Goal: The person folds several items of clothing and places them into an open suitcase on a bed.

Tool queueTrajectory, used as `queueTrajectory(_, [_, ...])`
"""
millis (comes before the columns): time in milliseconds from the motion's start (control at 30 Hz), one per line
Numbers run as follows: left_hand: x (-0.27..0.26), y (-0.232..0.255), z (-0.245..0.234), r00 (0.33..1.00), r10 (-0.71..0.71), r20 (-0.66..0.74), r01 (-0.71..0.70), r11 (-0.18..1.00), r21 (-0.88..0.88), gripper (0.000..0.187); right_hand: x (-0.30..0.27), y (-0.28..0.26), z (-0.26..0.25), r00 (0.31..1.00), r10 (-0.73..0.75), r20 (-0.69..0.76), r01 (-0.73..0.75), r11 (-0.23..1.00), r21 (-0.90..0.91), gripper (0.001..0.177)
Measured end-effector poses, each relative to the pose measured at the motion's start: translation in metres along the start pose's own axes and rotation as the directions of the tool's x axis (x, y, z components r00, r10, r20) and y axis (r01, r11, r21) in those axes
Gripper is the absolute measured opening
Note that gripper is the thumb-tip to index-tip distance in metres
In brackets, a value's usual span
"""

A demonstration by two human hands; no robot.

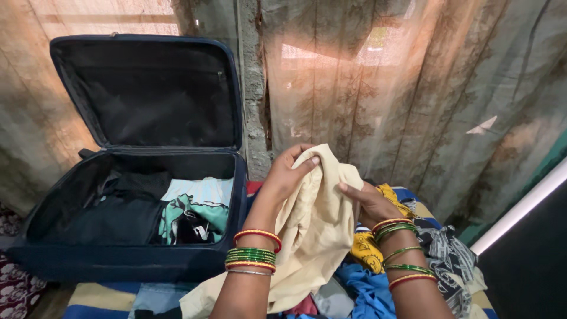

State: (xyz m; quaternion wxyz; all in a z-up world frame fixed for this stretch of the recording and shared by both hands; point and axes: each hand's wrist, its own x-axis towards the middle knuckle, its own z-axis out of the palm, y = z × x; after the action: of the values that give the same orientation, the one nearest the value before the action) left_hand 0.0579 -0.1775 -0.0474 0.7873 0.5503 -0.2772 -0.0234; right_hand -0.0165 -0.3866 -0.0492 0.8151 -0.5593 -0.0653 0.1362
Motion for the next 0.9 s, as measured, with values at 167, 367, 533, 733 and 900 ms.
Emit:
queueTrajectory(167, [0.003, -0.003, 0.0, 0.999, 0.027, -0.025, -0.024, 0.996, 0.09, 0.025, 0.014, -0.001, 0.001, 0.998, -0.024, -0.053, 0.018, 0.994, -0.105, 0.058])
queueTrajectory(367, [0.001, -0.009, -0.011, 0.996, -0.079, 0.046, 0.063, 0.956, 0.287, 0.032, 0.025, 0.0, -0.008, 0.984, -0.12, -0.133, 0.12, 0.993, -0.005, 0.047])
queueTrajectory(533, [-0.014, -0.024, -0.044, 0.902, -0.401, 0.161, 0.313, 0.863, 0.396, 0.032, 0.034, -0.001, -0.025, 0.961, -0.189, -0.201, 0.185, 0.982, -0.038, 0.044])
queueTrajectory(733, [-0.001, -0.004, -0.059, 0.98, -0.191, 0.056, 0.168, 0.945, 0.281, 0.029, 0.034, -0.01, -0.027, 0.972, -0.145, -0.187, 0.142, 0.989, -0.03, 0.047])
queueTrajectory(900, [0.017, 0.014, -0.039, 0.997, -0.077, -0.029, 0.082, 0.952, 0.294, 0.027, 0.026, -0.021, -0.007, 0.982, -0.158, -0.106, 0.181, 0.947, 0.265, 0.049])
